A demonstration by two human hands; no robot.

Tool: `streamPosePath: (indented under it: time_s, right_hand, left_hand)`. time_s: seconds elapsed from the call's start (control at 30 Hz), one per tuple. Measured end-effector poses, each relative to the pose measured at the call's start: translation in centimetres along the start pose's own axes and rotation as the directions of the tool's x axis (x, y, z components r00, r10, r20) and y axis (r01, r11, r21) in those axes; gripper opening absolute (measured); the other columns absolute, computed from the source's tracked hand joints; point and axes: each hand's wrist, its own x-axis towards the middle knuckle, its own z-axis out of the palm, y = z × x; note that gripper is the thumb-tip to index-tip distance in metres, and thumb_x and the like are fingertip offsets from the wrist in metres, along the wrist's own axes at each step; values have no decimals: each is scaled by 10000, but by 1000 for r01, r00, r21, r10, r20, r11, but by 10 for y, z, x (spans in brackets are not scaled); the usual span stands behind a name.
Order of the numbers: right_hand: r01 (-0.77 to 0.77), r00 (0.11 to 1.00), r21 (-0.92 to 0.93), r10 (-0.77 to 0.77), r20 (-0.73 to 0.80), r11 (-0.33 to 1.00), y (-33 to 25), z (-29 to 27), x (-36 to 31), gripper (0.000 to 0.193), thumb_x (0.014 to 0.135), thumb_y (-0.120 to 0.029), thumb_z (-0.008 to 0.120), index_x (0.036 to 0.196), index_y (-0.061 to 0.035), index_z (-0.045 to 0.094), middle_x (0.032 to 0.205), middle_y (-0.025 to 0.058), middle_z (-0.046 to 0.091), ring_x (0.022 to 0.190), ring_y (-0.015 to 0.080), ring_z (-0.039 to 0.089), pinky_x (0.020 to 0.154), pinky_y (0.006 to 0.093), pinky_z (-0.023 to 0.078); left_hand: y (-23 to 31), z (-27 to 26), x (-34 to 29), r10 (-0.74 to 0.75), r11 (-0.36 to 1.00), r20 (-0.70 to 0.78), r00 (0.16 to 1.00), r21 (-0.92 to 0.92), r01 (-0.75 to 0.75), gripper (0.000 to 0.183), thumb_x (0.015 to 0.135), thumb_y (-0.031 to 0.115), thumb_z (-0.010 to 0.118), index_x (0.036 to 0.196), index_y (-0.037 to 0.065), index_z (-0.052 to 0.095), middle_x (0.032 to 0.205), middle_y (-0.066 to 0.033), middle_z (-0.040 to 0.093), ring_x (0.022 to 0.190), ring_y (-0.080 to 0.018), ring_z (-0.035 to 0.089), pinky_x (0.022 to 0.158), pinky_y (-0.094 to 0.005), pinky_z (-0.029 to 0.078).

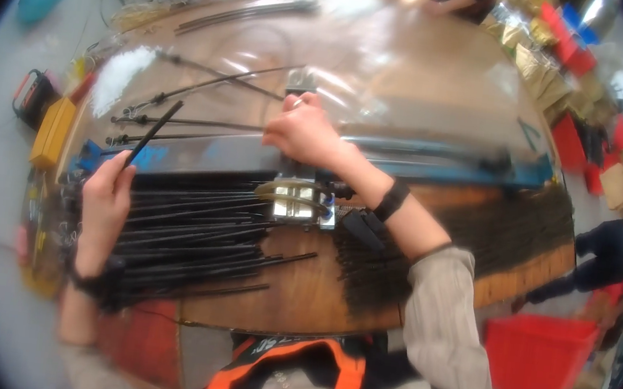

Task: Sorting and arranging bundles of metal rods on a fabrication table using a manual jig.

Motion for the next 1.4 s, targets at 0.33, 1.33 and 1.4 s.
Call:
streamPosePath:
  time_s: [0.33,1.33,1.4]
  right_hand:
    - [-301,951,-473,225,-212,828,75,-96,-156,133,751,5,596,778,-123,622,741,62,607,882,290,598,910,469,382]
    - [-333,932,-435,223,-284,836,25,-111,-193,254,871,-85,676,1120,-46,695,1267,75,659,1283,329,507,1088,474,343]
    - [-265,957,-415,184,-227,870,4,-97,-189,222,861,-72,674,1080,-54,704,1210,89,680,1231,341,538,1040,469,400]
  left_hand:
    - [-19,34,21,36,977,155,987,204,-68,176,910,148,642,1083,123,659,768,-139,611,704,-331,638,582,-418,498]
    - [40,186,74,268,961,302,915,-149,-233,169,919,192,602,802,71,586,732,-158,625,716,-376,633,613,-471,497]
    - [37,190,69,242,968,245,939,-128,-216,180,924,185,591,796,60,569,725,-168,613,713,-387,625,609,-471,491]
